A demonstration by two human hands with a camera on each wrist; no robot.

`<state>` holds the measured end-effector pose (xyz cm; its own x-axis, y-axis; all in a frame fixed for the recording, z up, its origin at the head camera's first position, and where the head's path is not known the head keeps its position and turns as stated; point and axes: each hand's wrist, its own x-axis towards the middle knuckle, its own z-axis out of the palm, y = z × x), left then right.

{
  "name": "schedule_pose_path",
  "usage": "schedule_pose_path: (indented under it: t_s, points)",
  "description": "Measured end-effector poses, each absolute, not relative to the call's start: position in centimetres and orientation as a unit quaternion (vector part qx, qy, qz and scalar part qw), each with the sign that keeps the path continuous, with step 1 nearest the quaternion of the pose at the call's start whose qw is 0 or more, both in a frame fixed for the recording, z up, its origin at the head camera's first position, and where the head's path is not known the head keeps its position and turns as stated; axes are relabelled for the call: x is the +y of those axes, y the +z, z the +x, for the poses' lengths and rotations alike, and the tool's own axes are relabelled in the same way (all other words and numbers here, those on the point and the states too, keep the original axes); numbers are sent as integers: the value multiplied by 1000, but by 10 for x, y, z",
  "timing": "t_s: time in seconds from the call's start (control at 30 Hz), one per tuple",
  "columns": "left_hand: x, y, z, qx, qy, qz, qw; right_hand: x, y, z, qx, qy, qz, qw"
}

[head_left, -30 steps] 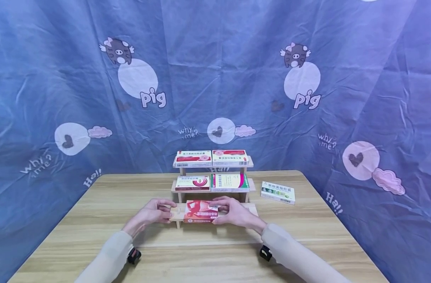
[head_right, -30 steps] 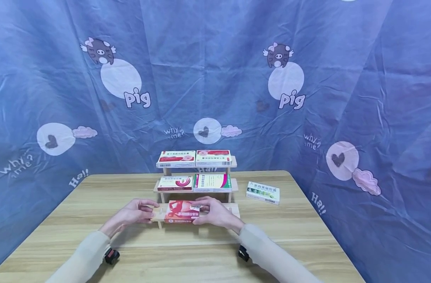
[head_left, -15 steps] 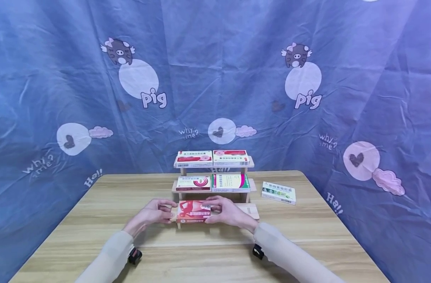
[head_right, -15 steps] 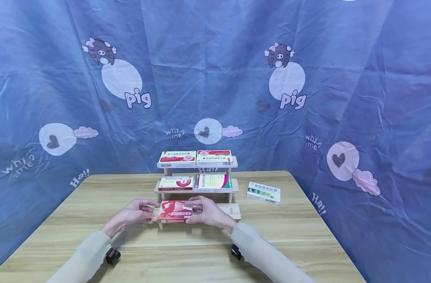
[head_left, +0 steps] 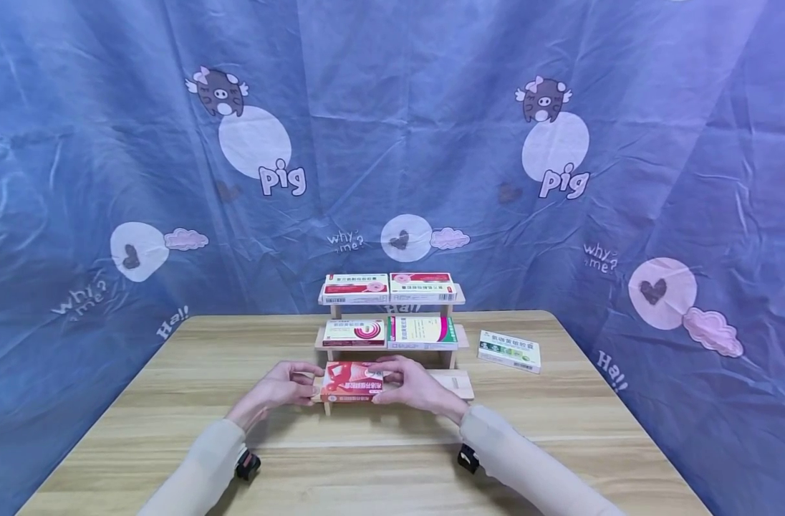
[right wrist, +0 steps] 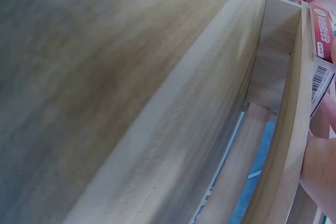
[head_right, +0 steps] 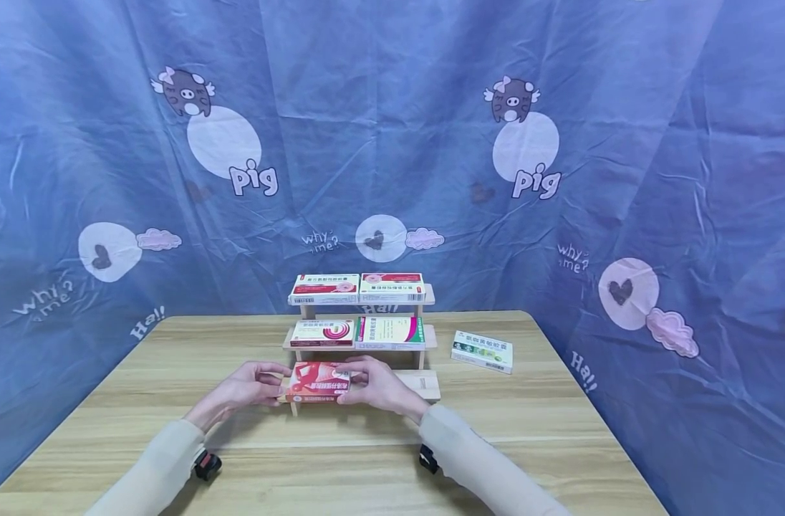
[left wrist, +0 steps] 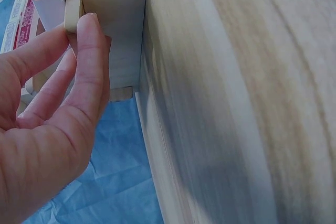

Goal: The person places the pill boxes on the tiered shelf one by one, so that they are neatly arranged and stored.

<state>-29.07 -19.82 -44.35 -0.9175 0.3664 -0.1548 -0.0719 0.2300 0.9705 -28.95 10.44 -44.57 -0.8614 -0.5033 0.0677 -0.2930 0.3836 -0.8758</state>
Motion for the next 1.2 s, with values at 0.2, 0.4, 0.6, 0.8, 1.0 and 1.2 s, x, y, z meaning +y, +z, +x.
schedule_pose_path:
  t_s: [0.2,0.4,0.6,0.8,1.0,1.2]
  points:
    - [-199,-445,-292,764,612,97,182,105,-448,-291,827,-496,-246,98]
    - [-197,-444,-291,767,612,81,173,105,-447,-292,824,-499,-251,95]
    - [-196,-443,-289,771,608,81,171,108,-448,-291,816,-514,-247,94]
    - [-196,-441,-286,771,608,76,171,110,-450,-288,797,-545,-250,72]
    - [-197,-443,-288,775,605,75,167,116,-448,-284,784,-568,-245,52]
    - [-197,-444,-287,772,608,77,169,127,-445,-280,799,-552,-233,54]
